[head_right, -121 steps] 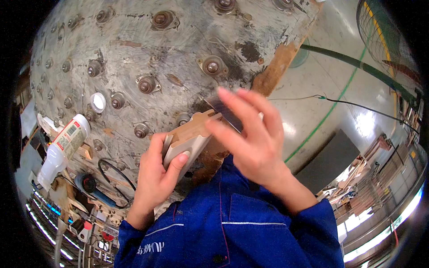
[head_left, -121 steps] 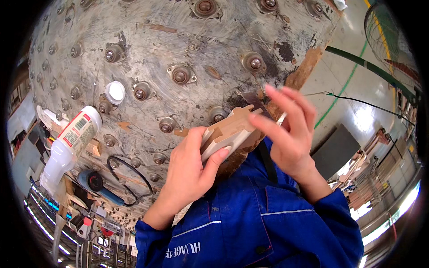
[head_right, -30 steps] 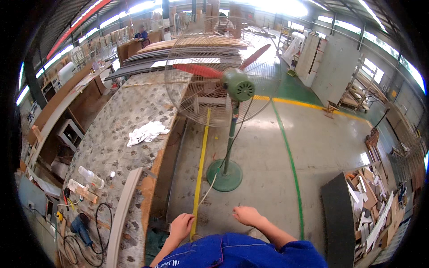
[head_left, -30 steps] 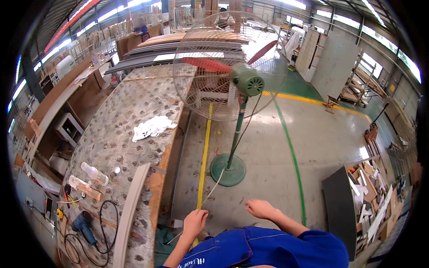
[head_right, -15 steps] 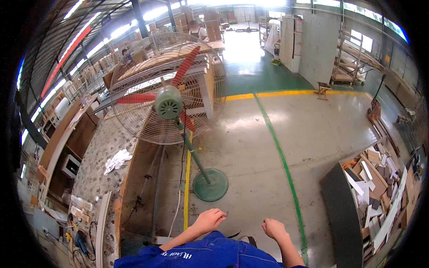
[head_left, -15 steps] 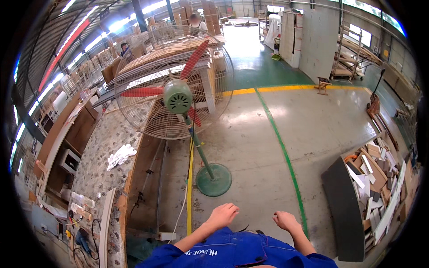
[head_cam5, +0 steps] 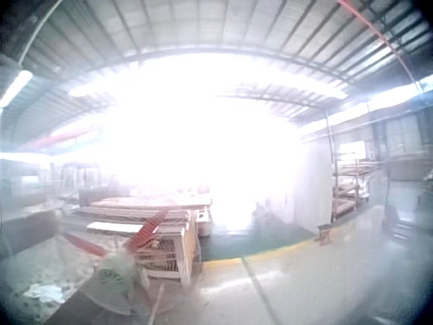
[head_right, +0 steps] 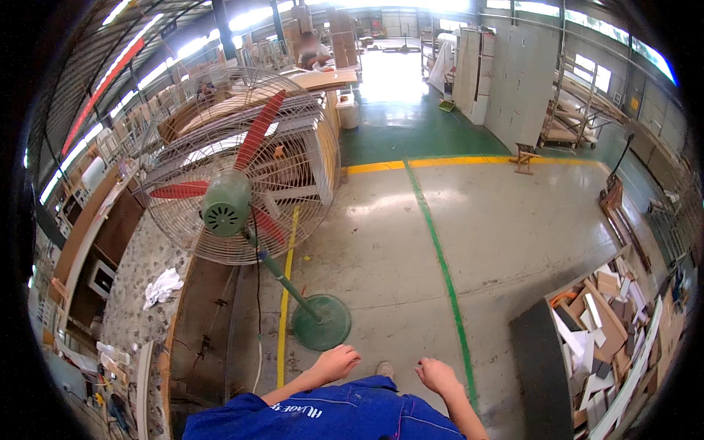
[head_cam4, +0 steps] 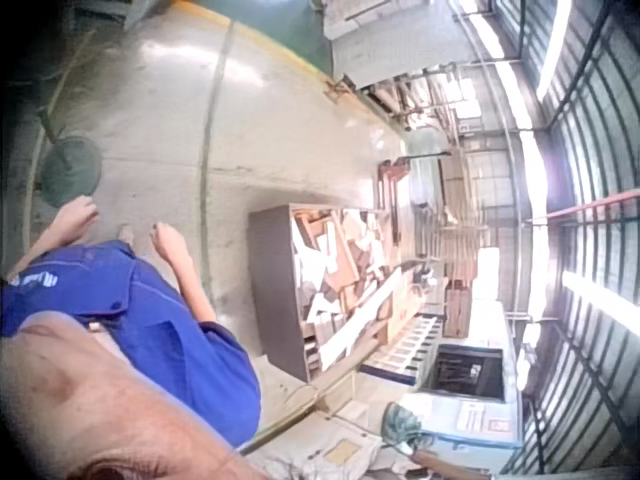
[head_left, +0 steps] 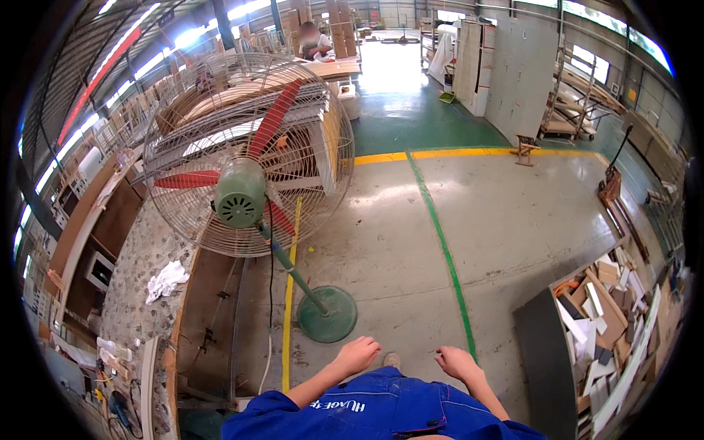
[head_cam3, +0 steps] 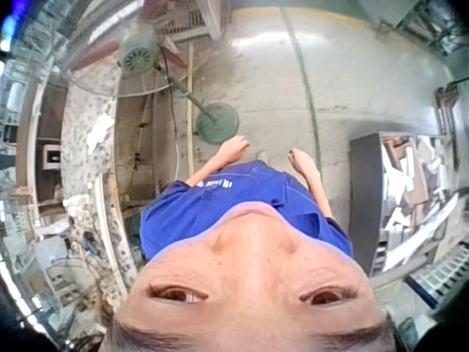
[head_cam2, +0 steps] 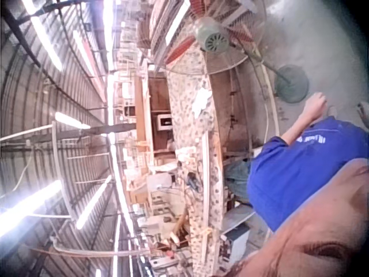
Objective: The person applies a heat gun to wood components, wipes the surface with a cloth, and uses a small scraper tool to smooth and bond the veneer material to the edges of the wood pieces.
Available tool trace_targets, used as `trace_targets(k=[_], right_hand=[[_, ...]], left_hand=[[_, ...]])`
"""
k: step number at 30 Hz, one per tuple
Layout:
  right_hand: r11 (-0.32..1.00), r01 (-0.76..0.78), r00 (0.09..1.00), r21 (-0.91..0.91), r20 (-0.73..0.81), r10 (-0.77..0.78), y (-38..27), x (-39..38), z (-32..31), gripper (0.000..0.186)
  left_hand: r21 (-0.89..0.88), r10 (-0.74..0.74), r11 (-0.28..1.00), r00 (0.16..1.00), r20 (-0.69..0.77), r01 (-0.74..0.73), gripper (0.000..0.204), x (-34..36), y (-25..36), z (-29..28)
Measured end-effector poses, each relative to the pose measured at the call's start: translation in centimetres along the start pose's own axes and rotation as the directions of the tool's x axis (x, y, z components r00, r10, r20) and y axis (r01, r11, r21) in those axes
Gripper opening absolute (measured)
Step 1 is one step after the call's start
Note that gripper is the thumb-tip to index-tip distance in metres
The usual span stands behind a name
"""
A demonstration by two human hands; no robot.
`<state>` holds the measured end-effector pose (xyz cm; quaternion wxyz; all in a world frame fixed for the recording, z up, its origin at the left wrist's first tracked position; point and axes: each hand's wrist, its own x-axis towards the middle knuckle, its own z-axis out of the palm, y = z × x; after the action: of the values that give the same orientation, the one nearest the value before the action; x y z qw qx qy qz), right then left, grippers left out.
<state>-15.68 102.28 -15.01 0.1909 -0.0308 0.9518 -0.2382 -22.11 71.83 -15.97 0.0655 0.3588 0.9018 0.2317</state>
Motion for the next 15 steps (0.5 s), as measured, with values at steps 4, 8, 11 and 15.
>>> trace_targets(k=[4,8,11,15], right_hand=[[0.999,-0.014,1.0,-0.029,-0.007,0.014,1.5,2.7,-4.7,0.029],[0.999,0.038,0.999,-0.008,-0.003,-0.038,4.7,5.8,-4.3,0.027],[0.968,0.249,0.967,-0.006,-0.047,-0.249,5.3,8.2,-3.9,0.027],[0.928,0.37,0.929,-0.046,0.032,-0.368,4.9,12.3,-4.9,0.025]], left_hand=[[-0.131,0.008,0.991,0.995,-0.103,-0.021,0.013,5.6,0.6,-0.7],[-0.139,-0.185,0.975,0.981,-0.067,0.174,0.017,6.8,1.2,-2.1],[-0.045,-0.382,0.924,0.919,-0.094,0.38,0.021,4.7,1.1,-3.0],[-0.019,-0.627,0.768,0.746,-0.227,0.64,0.023,0.2,1.3,-2.4]])
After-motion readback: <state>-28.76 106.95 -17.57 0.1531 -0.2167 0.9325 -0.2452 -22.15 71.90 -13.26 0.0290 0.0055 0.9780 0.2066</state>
